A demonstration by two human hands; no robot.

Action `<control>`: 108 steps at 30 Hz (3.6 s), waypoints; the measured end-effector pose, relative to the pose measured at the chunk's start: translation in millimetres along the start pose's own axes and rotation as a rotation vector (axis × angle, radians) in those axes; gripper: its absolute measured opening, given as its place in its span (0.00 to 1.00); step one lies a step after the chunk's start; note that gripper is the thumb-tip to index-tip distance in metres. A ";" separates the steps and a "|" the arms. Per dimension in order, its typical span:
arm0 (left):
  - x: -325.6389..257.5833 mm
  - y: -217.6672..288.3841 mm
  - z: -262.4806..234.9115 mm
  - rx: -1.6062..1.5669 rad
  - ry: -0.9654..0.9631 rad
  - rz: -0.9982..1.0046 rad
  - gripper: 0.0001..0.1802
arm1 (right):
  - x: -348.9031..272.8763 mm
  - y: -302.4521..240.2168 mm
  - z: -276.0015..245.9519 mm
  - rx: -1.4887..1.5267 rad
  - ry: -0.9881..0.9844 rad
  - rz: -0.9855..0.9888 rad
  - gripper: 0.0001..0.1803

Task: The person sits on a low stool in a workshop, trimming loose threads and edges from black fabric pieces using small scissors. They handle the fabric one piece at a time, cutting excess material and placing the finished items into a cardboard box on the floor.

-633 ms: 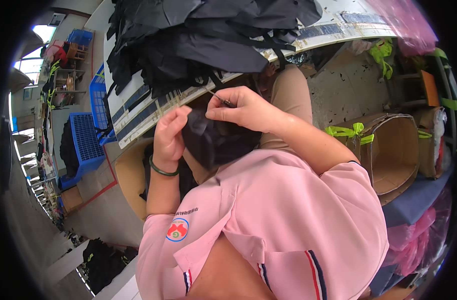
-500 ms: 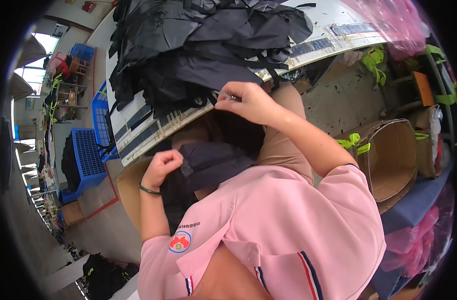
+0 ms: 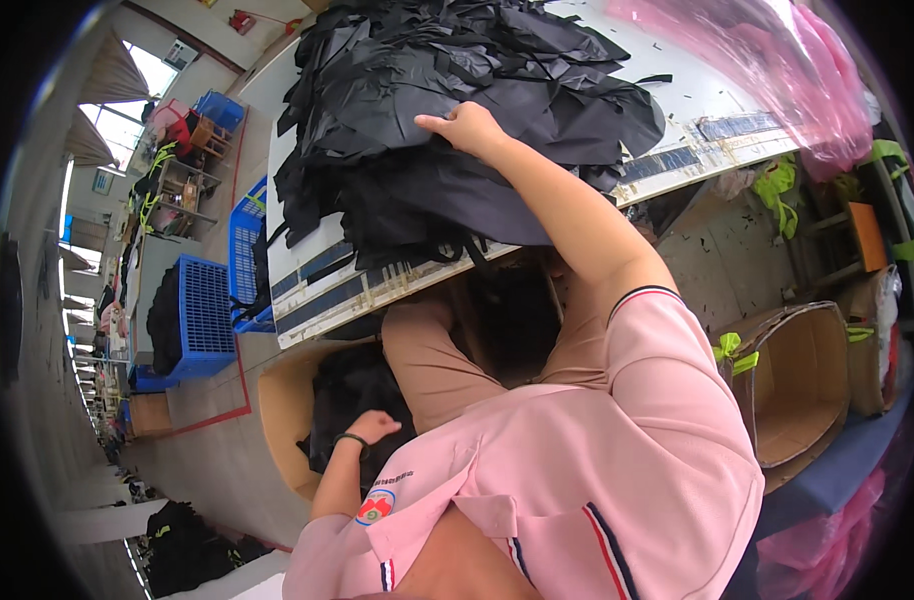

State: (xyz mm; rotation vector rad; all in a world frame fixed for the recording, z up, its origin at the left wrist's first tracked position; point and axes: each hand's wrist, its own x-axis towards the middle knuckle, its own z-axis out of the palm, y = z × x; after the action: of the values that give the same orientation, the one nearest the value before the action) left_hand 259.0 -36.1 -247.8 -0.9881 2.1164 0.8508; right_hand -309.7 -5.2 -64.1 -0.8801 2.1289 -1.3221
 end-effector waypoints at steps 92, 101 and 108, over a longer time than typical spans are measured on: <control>-117.2 271.9 -123.0 -0.626 0.890 0.984 0.13 | -233.8 2.9 46.2 0.663 -0.051 -0.391 0.11; -140.2 244.4 -108.3 -0.567 0.990 0.835 0.15 | -230.1 -16.0 69.3 0.452 -0.229 -0.525 0.14; -137.2 230.0 -92.1 -0.468 0.989 0.736 0.16 | -246.1 -74.4 64.0 0.135 -0.471 -1.083 0.29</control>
State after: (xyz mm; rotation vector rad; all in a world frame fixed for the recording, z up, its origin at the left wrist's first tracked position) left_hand 116.0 64.6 -25.1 -0.9533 3.3411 1.4601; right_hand -79.2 112.6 -7.8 -2.1758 1.1412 -1.4425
